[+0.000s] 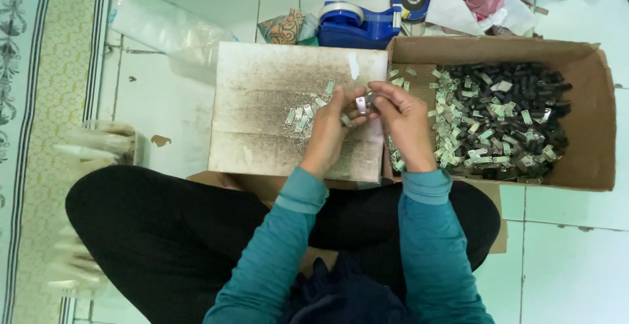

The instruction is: The person is sitting on the floor, picking up small metal components from a large cardboard box and placing them into small plastic bags for packaging.

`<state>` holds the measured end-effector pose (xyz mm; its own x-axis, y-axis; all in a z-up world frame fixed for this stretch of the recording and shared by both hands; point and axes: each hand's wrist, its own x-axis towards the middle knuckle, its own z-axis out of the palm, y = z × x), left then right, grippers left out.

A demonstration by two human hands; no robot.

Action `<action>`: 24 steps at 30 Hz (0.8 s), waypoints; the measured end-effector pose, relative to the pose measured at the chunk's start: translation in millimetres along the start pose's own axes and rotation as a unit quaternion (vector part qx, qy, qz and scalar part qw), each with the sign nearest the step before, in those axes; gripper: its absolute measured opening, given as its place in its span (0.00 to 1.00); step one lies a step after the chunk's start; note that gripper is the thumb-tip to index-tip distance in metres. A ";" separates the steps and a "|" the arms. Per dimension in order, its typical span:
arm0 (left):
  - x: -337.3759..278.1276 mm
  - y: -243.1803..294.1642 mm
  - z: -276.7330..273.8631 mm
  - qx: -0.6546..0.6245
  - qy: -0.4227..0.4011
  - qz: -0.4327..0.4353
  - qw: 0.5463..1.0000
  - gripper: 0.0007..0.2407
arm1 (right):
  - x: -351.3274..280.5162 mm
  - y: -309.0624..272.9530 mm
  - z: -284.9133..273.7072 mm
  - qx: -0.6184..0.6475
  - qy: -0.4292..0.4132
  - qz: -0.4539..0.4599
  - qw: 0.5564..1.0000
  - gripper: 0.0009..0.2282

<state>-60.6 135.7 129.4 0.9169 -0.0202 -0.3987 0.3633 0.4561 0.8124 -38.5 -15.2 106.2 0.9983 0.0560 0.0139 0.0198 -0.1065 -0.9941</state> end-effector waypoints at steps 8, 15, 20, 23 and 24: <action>-27.5 55.4 -37.9 0.336 0.088 0.101 0.932 0.23 | -3.8 0.8 29.8 -0.132 -0.078 -0.029 0.988 0.14; 1.5 26.4 -1.5 0.339 -0.019 0.177 0.924 0.14 | -8.4 -2.9 -54.1 -0.140 0.110 0.044 0.983 0.12; 59.0 -88.4 49.3 0.430 -0.134 0.131 0.883 0.16 | 1.4 52.4 -91.6 -0.149 0.170 0.162 0.961 0.12; 132.1 -214.7 56.3 0.496 -0.163 0.099 0.847 0.15 | 10.8 114.9 -100.8 -0.264 0.137 0.239 0.924 0.12; 157.7 -254.9 56.5 0.520 -0.156 0.064 0.838 0.13 | 16.8 139.3 -104.5 -0.360 0.105 0.261 0.890 0.13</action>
<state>0.7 -34.0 -116.6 0.8995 -0.3350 -0.2804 0.0577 -0.5451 0.8364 -13.3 -132.9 -20.9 0.8688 -0.3651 -0.3345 -0.4944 -0.6760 -0.5464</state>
